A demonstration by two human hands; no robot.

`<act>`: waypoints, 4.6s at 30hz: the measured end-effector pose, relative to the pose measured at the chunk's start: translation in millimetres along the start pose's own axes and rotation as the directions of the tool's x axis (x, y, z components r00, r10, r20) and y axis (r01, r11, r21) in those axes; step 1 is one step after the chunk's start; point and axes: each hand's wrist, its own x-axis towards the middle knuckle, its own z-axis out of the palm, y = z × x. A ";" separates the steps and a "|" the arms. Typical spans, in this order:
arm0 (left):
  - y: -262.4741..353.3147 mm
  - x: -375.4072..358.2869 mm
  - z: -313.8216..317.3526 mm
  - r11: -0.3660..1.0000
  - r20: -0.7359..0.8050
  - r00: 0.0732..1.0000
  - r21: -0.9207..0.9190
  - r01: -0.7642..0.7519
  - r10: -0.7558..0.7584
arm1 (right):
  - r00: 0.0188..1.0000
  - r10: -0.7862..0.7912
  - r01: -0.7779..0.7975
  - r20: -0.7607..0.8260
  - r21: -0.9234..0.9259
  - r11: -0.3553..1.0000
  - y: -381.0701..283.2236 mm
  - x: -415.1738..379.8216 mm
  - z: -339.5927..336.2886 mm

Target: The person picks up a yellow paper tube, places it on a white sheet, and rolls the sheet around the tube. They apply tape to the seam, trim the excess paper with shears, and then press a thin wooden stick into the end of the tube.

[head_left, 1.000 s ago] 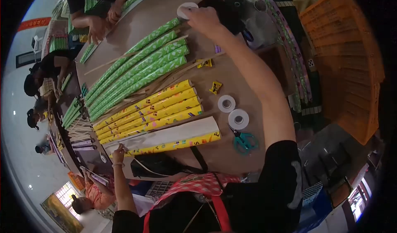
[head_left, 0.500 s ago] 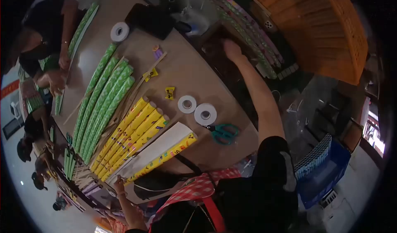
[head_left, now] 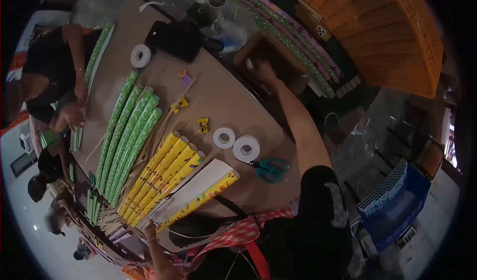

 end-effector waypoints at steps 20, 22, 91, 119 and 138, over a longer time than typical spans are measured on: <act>-16.7 11.7 48.4 0.975 -0.330 0.919 0.117 -0.188 0.217 | 0.956 -0.284 -0.161 -0.065 0.694 -0.702 -102.5 -178.0 -115.3; -3.0 3.7 37.1 0.977 -0.296 0.935 0.139 -0.161 0.196 | 0.969 -0.247 -0.141 -0.022 0.769 -0.624 -109.0 -190.5 -117.1; -3.0 -18.4 32.7 0.096 -0.658 0.717 -0.718 -0.689 0.231 | 0.464 -0.366 0.321 0.807 0.231 0.918 -608.2 -462.6 342.9; -20.5 -36.7 21.3 0.734 -0.427 0.763 -0.276 -0.620 0.485 | 0.333 -0.775 0.743 0.537 0.357 0.566 -557.5 -515.3 275.4; -9.0 -14.9 57.6 0.868 -0.677 0.657 -0.054 -0.494 0.332 | 0.663 -0.432 0.226 0.612 0.387 0.894 -373.6 -534.4 237.5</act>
